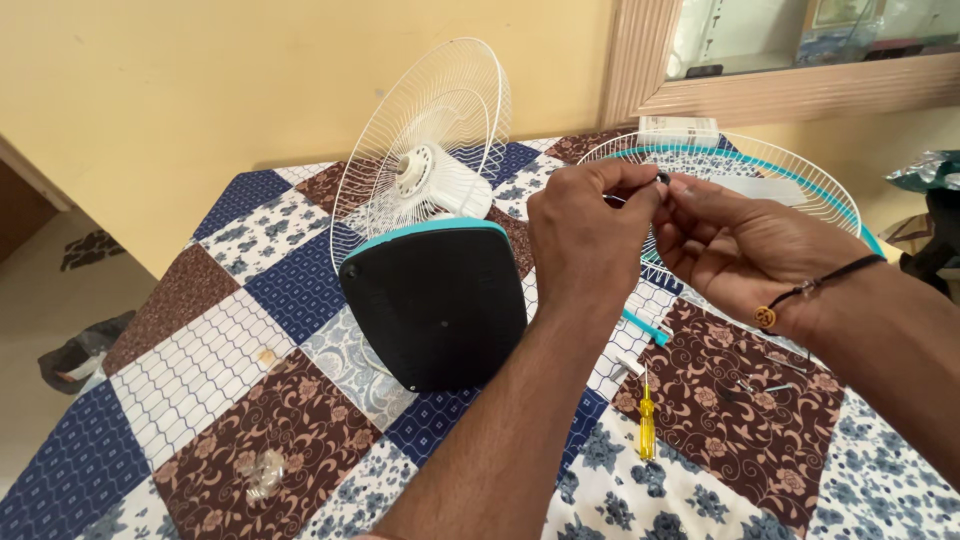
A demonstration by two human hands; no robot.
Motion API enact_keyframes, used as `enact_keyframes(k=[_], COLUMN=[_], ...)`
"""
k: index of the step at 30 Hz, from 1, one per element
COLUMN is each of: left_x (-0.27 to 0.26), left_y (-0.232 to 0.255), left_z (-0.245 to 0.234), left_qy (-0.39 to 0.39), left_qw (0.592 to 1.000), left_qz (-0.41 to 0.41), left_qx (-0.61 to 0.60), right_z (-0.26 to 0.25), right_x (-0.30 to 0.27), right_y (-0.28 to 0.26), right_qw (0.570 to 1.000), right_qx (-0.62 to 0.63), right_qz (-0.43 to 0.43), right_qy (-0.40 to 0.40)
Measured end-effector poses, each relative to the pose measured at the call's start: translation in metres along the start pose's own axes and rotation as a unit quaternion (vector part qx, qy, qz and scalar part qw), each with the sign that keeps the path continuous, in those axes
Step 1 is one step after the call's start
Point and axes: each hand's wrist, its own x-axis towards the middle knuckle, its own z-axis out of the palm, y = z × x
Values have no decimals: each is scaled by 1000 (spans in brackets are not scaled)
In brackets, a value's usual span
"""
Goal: The person uses a screwdriver to tighten screws on the back of a small fan base. They remove and replace screws at multiple positions while holding the fan steady on a patterned tablecloth.
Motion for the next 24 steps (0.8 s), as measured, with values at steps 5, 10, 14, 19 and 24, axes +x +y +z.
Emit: enact_keyframes(k=[5,10,14,19,24], left_x=[-2,1,12,21,21], left_y=[2,-1,-11,-22,-35], left_z=[-2,-8,-9,-5,1], left_qy=[21,32,13,-63,-118], left_qw=[1000,999,995,985,979], left_qz=[-14,-26,-47,-76,-69], left_qx=[3,26,88,142,151], right_z=[2,3,0,-11,-25], right_x=[2,18,39,45,45], right_y=[2,6,11,20,22], right_qw=[999,999,998,997,993], right_qx=[20,25,8,-26,-37], right_qz=[5,31,61,65,105], right_qy=[-38,-18,-33,-12,34])
